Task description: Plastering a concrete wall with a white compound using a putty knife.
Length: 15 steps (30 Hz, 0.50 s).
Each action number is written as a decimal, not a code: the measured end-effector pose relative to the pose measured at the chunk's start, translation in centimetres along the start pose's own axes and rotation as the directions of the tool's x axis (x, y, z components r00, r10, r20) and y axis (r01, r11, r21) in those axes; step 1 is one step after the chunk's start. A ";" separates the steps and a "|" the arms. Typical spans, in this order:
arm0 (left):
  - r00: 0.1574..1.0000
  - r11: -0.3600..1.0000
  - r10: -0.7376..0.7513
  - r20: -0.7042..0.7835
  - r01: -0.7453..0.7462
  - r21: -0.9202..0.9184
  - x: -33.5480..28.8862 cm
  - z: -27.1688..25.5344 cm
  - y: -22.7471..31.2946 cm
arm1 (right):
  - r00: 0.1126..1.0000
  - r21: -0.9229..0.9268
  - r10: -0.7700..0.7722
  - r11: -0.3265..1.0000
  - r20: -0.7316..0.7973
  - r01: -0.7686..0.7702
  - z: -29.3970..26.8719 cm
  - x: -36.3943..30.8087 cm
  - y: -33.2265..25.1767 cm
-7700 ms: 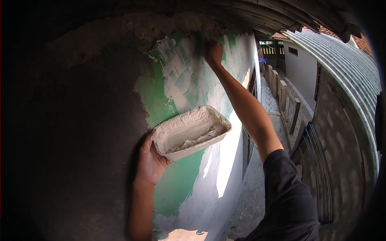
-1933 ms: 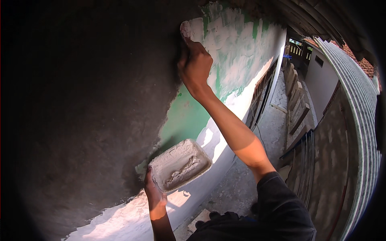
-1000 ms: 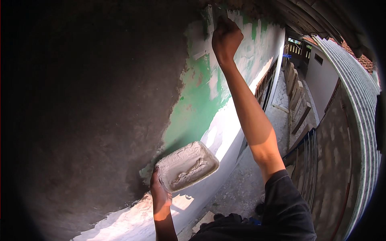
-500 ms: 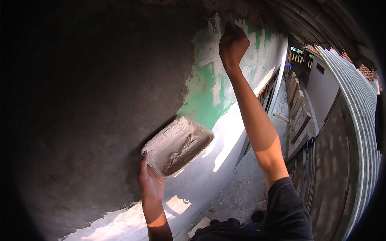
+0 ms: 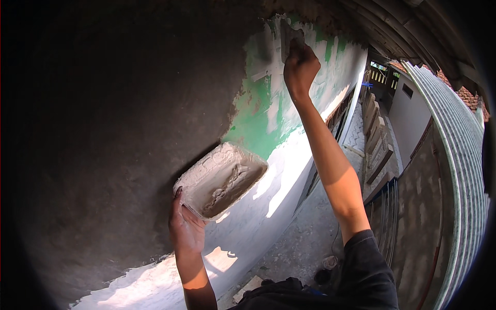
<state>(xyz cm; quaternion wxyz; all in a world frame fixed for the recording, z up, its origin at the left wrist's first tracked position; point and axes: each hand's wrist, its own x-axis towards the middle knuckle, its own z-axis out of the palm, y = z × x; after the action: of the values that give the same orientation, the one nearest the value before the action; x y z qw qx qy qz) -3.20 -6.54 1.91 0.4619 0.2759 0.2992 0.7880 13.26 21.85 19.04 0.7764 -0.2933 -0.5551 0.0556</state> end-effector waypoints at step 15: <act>0.995 0.999 0.044 -0.086 -0.045 -0.019 -0.4 -0.2 0.5 | 0.993 0.112 -0.055 0.993 0.103 0.044 -2.5 -6.6 0.6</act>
<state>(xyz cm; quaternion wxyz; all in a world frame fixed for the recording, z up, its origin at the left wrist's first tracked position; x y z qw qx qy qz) -3.47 -7.14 2.10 0.4339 0.2434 0.3041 0.8124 13.15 18.60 12.75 0.7619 -0.2332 -0.5987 0.0820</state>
